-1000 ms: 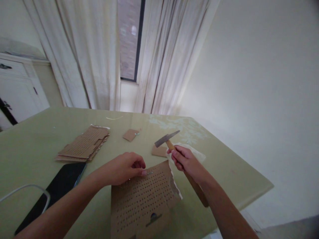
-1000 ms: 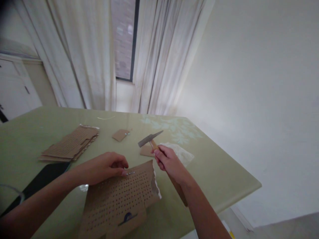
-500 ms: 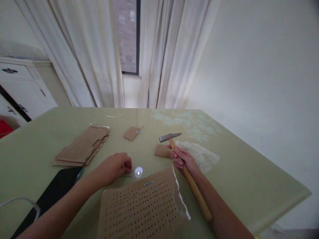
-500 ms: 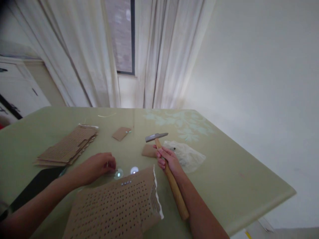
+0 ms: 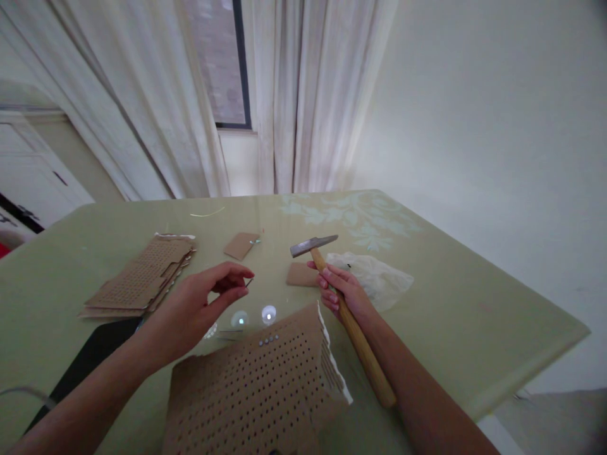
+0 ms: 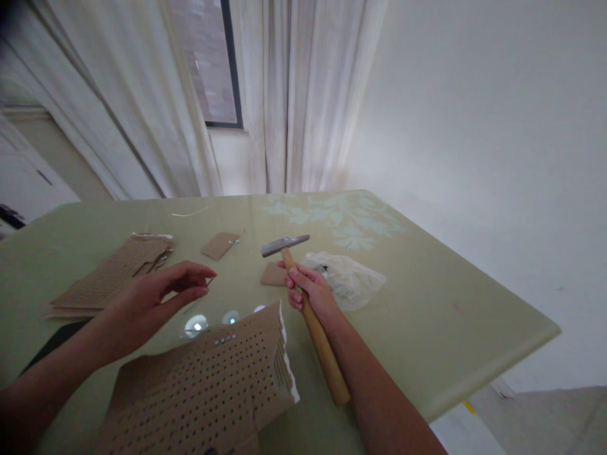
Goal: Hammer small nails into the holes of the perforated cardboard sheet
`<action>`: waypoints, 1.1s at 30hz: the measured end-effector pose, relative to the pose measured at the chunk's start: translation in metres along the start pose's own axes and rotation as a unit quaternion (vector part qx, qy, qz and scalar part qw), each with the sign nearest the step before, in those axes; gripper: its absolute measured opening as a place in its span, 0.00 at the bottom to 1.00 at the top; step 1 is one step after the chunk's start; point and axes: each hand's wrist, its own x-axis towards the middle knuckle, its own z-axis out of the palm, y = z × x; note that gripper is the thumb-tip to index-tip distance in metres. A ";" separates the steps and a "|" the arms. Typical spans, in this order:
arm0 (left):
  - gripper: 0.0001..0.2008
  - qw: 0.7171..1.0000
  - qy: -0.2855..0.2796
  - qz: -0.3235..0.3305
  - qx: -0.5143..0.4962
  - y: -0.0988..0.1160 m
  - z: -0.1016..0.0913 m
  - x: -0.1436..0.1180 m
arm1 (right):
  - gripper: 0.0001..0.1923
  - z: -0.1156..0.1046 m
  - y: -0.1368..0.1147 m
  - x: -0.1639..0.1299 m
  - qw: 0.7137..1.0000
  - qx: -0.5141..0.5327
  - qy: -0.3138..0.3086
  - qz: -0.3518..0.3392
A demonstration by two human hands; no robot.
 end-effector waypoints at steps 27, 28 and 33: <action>0.08 0.996 -0.072 0.029 -0.041 0.047 0.029 -0.021 | 0.20 0.004 0.002 -0.001 1.000 -0.015 -0.001 0.001; 0.08 0.996 -0.072 0.030 -0.042 0.048 0.030 -0.021 | 0.20 0.003 0.002 -0.001 1.000 -0.016 -0.001 0.002; 0.07 0.996 -0.066 0.038 -0.038 0.050 0.031 -0.022 | 0.21 0.005 0.001 -0.002 1.000 -0.022 -0.001 0.006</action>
